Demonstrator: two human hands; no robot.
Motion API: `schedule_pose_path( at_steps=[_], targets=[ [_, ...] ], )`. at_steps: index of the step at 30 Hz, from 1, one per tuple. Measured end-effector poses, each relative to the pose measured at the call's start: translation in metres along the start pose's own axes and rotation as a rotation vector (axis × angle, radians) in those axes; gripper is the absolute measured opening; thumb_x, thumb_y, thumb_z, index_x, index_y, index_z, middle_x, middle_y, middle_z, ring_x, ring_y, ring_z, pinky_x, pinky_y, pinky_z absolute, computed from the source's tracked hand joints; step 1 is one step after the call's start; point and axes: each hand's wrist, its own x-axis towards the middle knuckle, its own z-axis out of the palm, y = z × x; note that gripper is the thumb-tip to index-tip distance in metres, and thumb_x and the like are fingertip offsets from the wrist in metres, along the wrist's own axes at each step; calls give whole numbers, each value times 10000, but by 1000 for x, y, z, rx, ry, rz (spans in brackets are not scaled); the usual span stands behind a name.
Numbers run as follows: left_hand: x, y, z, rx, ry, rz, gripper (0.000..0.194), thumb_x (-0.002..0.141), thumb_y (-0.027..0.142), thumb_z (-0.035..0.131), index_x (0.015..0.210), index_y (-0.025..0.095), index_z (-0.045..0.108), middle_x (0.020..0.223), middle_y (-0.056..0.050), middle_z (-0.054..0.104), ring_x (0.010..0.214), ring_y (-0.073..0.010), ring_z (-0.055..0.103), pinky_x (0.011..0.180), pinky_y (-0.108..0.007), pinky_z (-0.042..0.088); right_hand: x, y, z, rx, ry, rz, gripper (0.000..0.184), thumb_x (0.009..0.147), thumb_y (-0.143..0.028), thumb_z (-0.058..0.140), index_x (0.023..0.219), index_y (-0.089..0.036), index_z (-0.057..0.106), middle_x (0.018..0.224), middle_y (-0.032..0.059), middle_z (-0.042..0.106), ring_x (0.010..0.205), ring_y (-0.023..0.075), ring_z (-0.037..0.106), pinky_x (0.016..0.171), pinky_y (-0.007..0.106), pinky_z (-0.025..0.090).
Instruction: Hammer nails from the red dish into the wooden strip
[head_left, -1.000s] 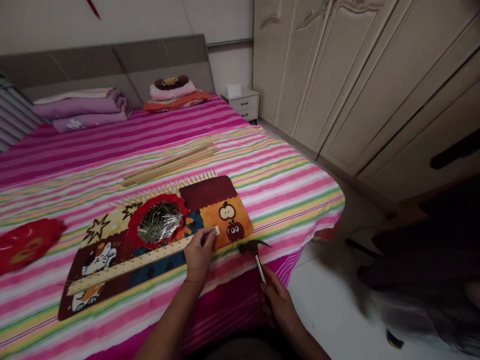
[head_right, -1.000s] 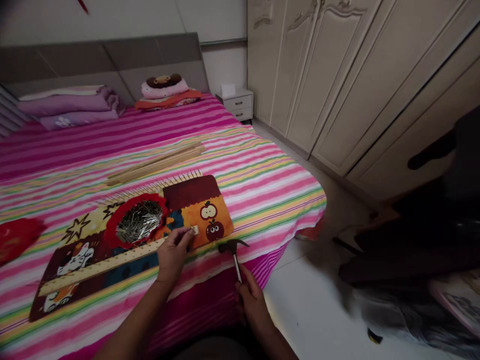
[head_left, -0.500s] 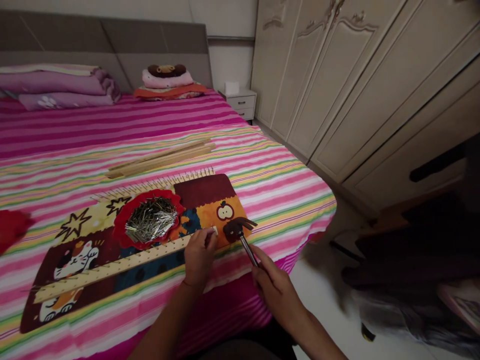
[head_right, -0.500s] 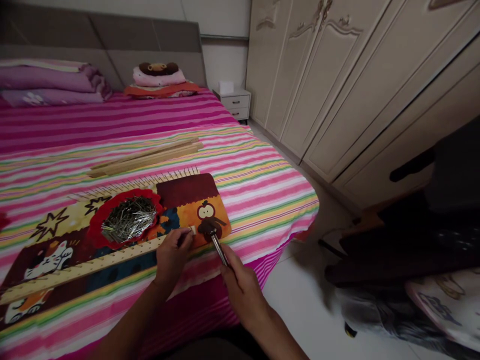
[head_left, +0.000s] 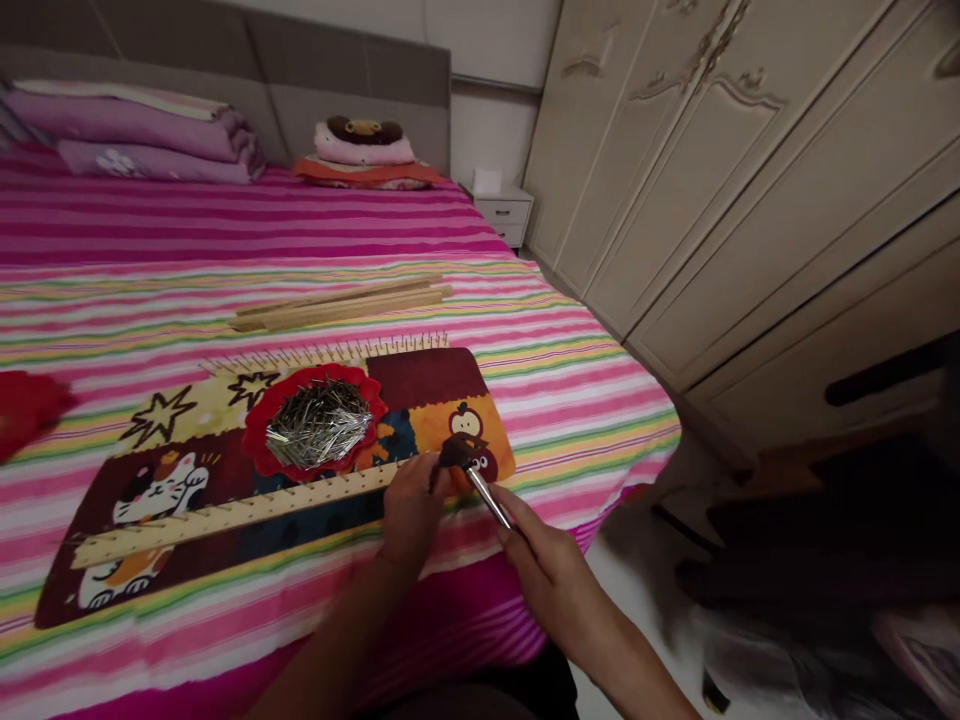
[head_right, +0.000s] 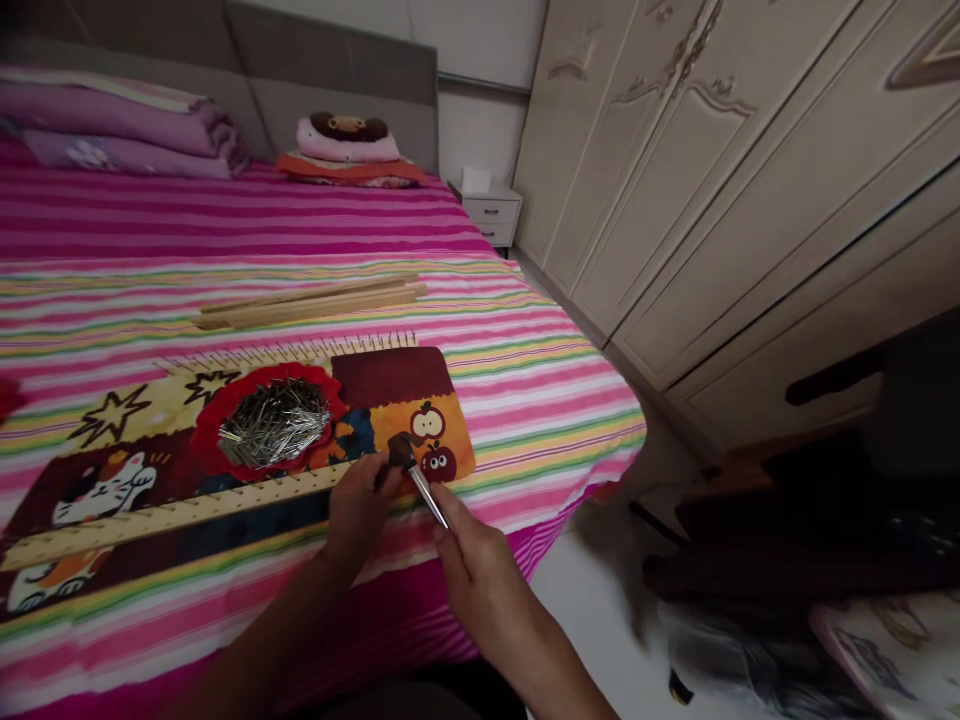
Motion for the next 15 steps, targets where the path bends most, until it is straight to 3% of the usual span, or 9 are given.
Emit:
schedule_pose_path(
  at_steps=[3, 7, 11, 15],
  targets=[
    [-2, -1, 2, -3, 1, 12, 137, 819, 256, 483, 780, 196, 600, 743, -27, 617, 736, -156, 563, 705, -260, 416, -8, 6, 2, 68, 92, 71, 455, 875, -319, 438, 1320, -235, 475, 702, 0, 634, 527, 125, 523, 555, 233, 455],
    [-4, 1, -4, -15, -25, -5, 139, 820, 256, 480, 815, 199, 606, 757, -23, 617, 722, -144, 563, 686, -254, 425, -21, 21, 3, 256, 190, 215, 503, 816, -400, 519, 1286, -221, 522, 569, -27, 528, 466, 118, 450, 439, 208, 381],
    [8, -5, -36, 67, -16, -19, 163, 816, 269, 474, 842, 211, 625, 756, -23, 621, 700, -151, 562, 676, -262, 430, -33, 46, 0, 374, 244, 319, 543, 789, -453, 539, 1287, -237, 520, 517, -43, 500, 403, 109, 413, 406, 214, 360],
    [46, -31, -77, 330, 23, -54, 166, 772, 225, 496, 824, 215, 654, 840, -52, 655, 793, -191, 580, 725, -286, 431, -40, 70, -4, 400, 310, 315, 541, 750, -456, 582, 1241, -228, 573, 419, -52, 458, 363, 129, 414, 391, 236, 365]
  ],
)
